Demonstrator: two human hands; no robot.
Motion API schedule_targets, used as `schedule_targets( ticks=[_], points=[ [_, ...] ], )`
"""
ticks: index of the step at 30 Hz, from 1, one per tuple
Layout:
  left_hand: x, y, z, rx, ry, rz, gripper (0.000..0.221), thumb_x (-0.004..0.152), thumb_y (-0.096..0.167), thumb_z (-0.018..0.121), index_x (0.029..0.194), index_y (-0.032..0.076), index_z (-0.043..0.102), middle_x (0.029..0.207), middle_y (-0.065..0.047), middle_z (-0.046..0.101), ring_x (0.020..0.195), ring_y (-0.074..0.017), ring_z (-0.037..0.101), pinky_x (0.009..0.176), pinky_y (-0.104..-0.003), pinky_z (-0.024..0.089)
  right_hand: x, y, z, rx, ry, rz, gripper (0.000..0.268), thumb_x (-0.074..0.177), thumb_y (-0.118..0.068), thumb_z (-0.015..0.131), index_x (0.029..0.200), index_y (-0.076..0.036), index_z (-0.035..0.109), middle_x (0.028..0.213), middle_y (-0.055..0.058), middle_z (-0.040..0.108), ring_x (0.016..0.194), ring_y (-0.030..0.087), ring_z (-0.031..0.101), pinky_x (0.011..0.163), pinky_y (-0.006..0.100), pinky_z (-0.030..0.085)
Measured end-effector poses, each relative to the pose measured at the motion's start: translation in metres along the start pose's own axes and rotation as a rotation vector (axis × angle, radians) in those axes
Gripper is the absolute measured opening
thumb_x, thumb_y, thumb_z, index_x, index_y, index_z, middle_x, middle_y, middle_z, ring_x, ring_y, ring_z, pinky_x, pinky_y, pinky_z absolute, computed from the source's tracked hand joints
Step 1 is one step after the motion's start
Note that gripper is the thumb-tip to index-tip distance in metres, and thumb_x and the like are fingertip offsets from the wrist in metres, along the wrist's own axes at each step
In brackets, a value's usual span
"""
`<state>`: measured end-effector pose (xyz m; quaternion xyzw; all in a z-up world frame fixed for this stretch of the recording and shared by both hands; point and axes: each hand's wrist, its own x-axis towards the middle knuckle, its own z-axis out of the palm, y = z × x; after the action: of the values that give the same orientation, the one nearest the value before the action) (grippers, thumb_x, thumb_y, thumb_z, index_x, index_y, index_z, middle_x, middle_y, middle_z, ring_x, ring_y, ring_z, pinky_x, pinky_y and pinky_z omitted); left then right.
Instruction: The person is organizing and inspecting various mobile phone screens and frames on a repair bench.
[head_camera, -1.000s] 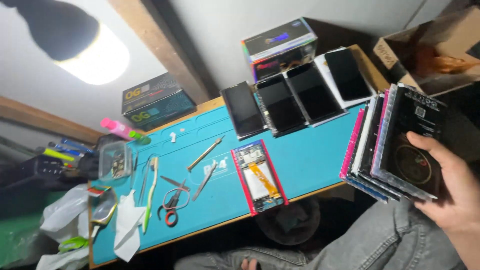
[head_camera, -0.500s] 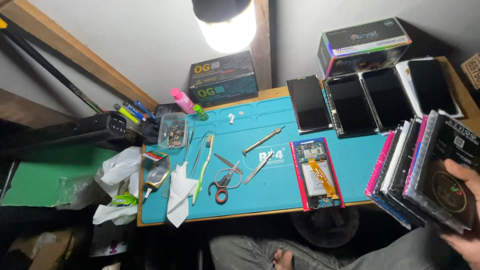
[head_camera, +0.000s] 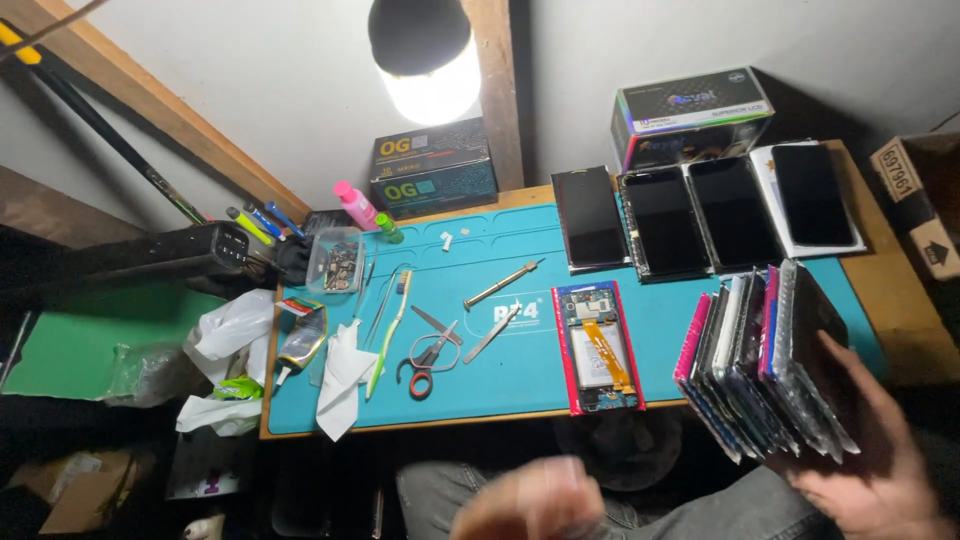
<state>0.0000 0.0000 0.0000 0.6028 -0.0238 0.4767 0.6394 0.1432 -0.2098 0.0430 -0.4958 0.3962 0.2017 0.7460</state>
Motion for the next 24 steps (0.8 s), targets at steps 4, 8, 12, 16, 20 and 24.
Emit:
schedule_targets(
  ticks=[4, 8, 12, 16, 20, 24],
  points=[
    [0.068, -0.017, 0.038, 0.486, -0.415, -0.424, 0.043, 0.095, 0.023, 0.071, 0.135, 0.007, 0.065, 0.130, -0.012, 0.073, 0.118, -0.0252, 0.071, 0.098, -0.036, 0.058, -0.005, -0.007, -0.005, 0.061, -0.092, -0.053, 0.056, 0.111, -0.054, 0.038, 0.158, -0.028, 0.055, 0.145, 0.005, 0.063, 0.131, 0.032, 0.061, 0.108, 0.057, 0.048],
    [0.017, -0.099, 0.029, 0.784, -0.584, -0.508, 0.080, 0.090, 0.038, 0.080, 0.155, 0.004, 0.050, 0.143, -0.020, 0.055, 0.128, -0.0389, 0.054, 0.104, -0.054, 0.050, -0.016, -0.017, -0.019, 0.054, -0.036, -0.047, 0.051, 0.115, -0.055, 0.033, 0.156, -0.033, 0.054, 0.148, 0.002, 0.062, 0.135, 0.030, 0.060, 0.111, 0.059, 0.047],
    [0.009, -0.114, 0.048, 0.886, -0.535, -0.503, 0.098, 0.083, 0.044, 0.089, 0.159, 0.003, 0.042, 0.143, -0.019, 0.053, 0.128, -0.0372, 0.051, 0.101, -0.052, 0.051, -0.011, -0.019, -0.039, 0.080, 0.002, -0.073, 0.054, 0.108, -0.058, 0.039, 0.156, -0.039, 0.054, 0.149, -0.005, 0.064, 0.135, 0.024, 0.062, 0.111, 0.052, 0.048],
    [-0.001, -0.127, 0.065, 1.027, -0.589, -0.478, 0.120, 0.076, 0.047, 0.097, 0.165, 0.001, 0.030, 0.144, -0.022, 0.048, 0.128, -0.0390, 0.048, 0.104, -0.053, 0.048, -0.018, -0.025, -0.038, 0.131, 0.005, -0.128, 0.056, 0.104, -0.049, 0.043, 0.158, -0.041, 0.054, 0.154, -0.011, 0.064, 0.140, 0.012, 0.063, 0.119, 0.043, 0.050],
    [-0.010, -0.118, 0.080, 1.003, -0.617, -0.480, 0.116, 0.081, 0.043, 0.091, 0.166, -0.002, 0.026, 0.144, -0.024, 0.046, 0.127, -0.0396, 0.046, 0.104, -0.054, 0.048, -0.039, -0.032, -0.026, 0.047, -0.020, -0.140, 0.061, 0.109, -0.046, 0.027, 0.166, -0.031, 0.043, 0.158, 0.002, 0.054, 0.145, 0.026, 0.053, 0.121, 0.052, 0.041],
    [-0.020, -0.110, 0.096, 0.999, -0.633, -0.438, 0.112, 0.083, 0.040, 0.087, 0.165, -0.006, 0.026, 0.144, -0.026, 0.044, 0.122, -0.0412, 0.046, 0.101, -0.053, 0.049, -0.026, -0.029, -0.036, 0.101, -0.012, -0.145, 0.059, 0.105, -0.048, 0.039, 0.161, -0.036, 0.051, 0.154, -0.003, 0.062, 0.139, 0.022, 0.060, 0.115, 0.050, 0.048]
  ],
)
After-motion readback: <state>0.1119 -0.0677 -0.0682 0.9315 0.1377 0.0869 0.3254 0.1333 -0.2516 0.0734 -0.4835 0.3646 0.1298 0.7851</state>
